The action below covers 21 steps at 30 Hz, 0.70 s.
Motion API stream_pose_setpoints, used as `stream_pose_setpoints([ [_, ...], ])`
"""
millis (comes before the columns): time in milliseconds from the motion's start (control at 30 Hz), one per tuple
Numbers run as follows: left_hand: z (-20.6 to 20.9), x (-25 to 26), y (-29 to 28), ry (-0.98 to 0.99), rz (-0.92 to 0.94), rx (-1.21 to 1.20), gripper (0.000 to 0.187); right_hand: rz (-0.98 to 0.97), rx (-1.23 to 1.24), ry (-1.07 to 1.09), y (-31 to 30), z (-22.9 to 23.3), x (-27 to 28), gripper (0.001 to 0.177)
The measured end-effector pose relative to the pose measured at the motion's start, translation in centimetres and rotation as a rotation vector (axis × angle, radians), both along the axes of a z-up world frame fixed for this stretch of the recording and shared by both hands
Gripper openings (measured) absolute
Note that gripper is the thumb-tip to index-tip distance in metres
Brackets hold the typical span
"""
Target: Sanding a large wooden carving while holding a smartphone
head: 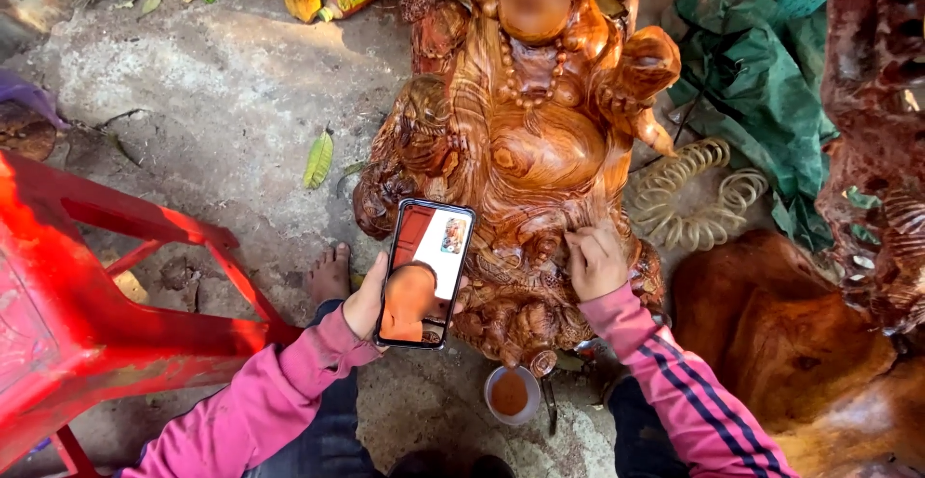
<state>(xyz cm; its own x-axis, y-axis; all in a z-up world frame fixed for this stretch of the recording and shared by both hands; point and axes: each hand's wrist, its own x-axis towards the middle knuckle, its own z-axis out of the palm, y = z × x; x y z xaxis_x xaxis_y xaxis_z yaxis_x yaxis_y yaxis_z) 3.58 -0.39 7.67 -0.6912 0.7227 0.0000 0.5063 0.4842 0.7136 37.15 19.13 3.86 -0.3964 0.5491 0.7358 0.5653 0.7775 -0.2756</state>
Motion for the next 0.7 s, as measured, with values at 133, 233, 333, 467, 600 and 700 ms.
stream_pose_setpoints([
  [133,12.4,2.9,-0.5,-1.659,-0.078,0.155,0.051,0.026,-0.147,0.054,-0.9,2.9,-1.0,0.012],
  [233,2.3,0.4,1.0,-1.934,-0.505,0.237,0.07,0.003,-0.203,0.029,-0.5,7.0,-4.0,0.019],
  [333,-3.0,-0.6,0.8,-2.072,-0.888,0.382,0.095,0.019,-0.369,-0.07,0.2,13.6,-8.7,0.039],
  [467,1.0,-0.6,-1.4,-1.664,-0.493,0.603,0.048,0.006,-0.563,-0.248,2.1,22.0,-15.2,0.063],
  [600,-4.7,-2.3,-0.6,-2.141,-0.856,0.391,0.096,-0.146,-0.477,-0.383,7.3,22.5,-19.6,0.063],
  [700,-6.6,-2.7,-0.7,-2.208,-0.793,0.374,0.093,-0.342,-0.545,-0.519,9.0,23.0,-21.1,0.07],
])
